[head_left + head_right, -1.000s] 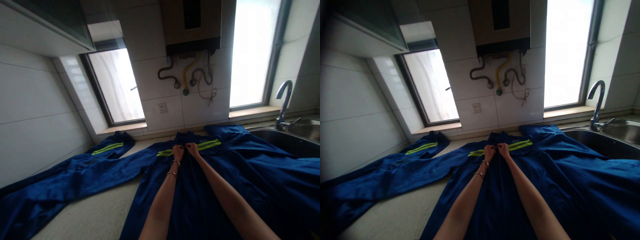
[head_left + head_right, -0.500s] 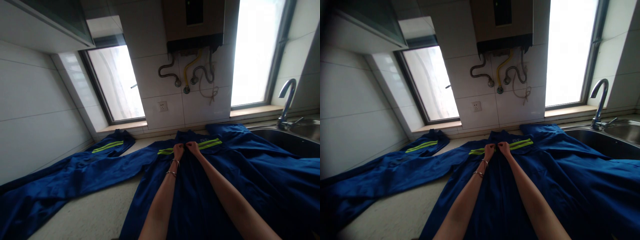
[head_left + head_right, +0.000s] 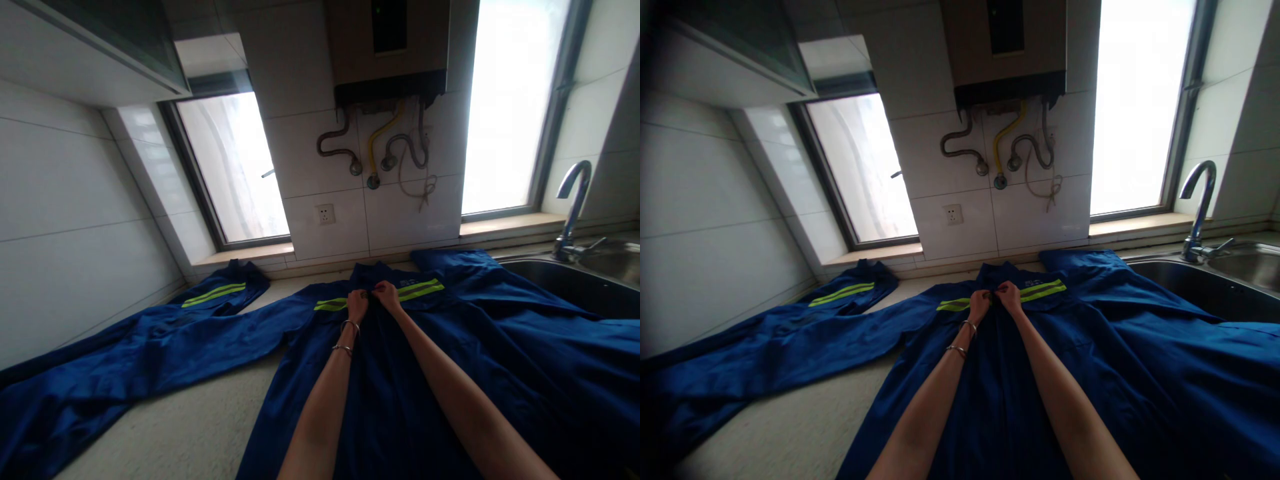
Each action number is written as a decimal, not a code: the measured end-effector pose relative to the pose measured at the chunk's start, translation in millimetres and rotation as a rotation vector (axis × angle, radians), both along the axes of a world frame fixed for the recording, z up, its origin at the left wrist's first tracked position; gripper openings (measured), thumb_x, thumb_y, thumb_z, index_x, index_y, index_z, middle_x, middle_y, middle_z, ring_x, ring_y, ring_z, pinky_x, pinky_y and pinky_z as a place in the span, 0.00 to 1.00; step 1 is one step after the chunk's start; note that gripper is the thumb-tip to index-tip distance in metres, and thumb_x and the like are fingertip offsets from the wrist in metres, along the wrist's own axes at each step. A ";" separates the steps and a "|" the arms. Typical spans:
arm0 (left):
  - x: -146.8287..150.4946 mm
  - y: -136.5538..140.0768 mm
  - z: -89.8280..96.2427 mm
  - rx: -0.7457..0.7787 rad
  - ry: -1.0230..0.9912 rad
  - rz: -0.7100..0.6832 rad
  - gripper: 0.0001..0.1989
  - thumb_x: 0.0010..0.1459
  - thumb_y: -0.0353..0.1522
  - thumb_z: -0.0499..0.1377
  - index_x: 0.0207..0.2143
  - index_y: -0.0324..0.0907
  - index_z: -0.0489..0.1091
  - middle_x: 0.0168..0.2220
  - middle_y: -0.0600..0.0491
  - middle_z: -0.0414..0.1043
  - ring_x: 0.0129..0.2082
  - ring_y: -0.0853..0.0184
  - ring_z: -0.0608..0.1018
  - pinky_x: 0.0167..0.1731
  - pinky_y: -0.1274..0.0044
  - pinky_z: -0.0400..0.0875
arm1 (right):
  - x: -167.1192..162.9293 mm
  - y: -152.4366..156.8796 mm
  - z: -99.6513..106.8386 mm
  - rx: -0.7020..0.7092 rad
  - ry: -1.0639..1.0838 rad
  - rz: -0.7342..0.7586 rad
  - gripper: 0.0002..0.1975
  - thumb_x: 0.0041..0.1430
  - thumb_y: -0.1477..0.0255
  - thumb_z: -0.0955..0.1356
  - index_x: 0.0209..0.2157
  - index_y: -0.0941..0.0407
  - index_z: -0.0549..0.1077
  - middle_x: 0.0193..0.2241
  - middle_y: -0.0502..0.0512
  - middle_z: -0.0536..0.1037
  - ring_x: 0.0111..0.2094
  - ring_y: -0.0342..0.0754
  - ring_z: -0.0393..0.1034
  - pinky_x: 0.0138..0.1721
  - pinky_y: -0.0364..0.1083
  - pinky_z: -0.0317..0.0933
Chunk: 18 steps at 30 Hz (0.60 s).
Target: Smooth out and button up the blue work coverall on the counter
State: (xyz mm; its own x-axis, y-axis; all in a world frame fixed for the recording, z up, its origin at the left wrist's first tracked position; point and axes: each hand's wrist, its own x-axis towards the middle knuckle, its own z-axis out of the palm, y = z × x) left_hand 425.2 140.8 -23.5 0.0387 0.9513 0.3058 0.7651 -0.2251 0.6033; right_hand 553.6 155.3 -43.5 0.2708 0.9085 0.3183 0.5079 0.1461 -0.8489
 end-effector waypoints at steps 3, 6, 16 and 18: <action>-0.2 0.5 -0.3 0.000 0.004 -0.006 0.16 0.55 0.26 0.52 0.42 0.42 0.75 0.42 0.49 0.76 0.45 0.65 0.75 0.46 0.76 0.64 | 1.8 2.1 -1.5 0.002 0.021 0.020 0.09 0.45 0.75 0.67 0.32 0.58 0.75 0.28 0.52 0.78 0.32 0.45 0.74 0.33 0.40 0.65; -0.8 0.7 -0.6 0.006 -0.001 -0.014 0.16 0.55 0.25 0.52 0.42 0.41 0.75 0.42 0.49 0.76 0.45 0.65 0.75 0.46 0.77 0.64 | 1.9 4.7 -4.1 0.001 0.046 0.061 0.10 0.46 0.77 0.65 0.31 0.58 0.76 0.29 0.52 0.79 0.32 0.45 0.74 0.33 0.39 0.65; -1.9 3.4 -2.8 0.019 -0.021 -0.033 0.15 0.55 0.24 0.52 0.41 0.40 0.75 0.42 0.48 0.76 0.43 0.65 0.75 0.45 0.77 0.65 | 5.0 7.9 -6.6 0.038 0.027 0.133 0.11 0.42 0.79 0.68 0.31 0.58 0.76 0.30 0.53 0.79 0.34 0.45 0.74 0.37 0.41 0.65; -2.9 3.4 -2.7 0.018 -0.026 -0.035 0.15 0.54 0.24 0.53 0.41 0.40 0.75 0.42 0.48 0.76 0.43 0.65 0.75 0.45 0.77 0.65 | 5.2 9.1 -7.6 0.051 0.023 0.140 0.10 0.42 0.79 0.68 0.31 0.58 0.75 0.30 0.53 0.78 0.33 0.45 0.73 0.37 0.41 0.65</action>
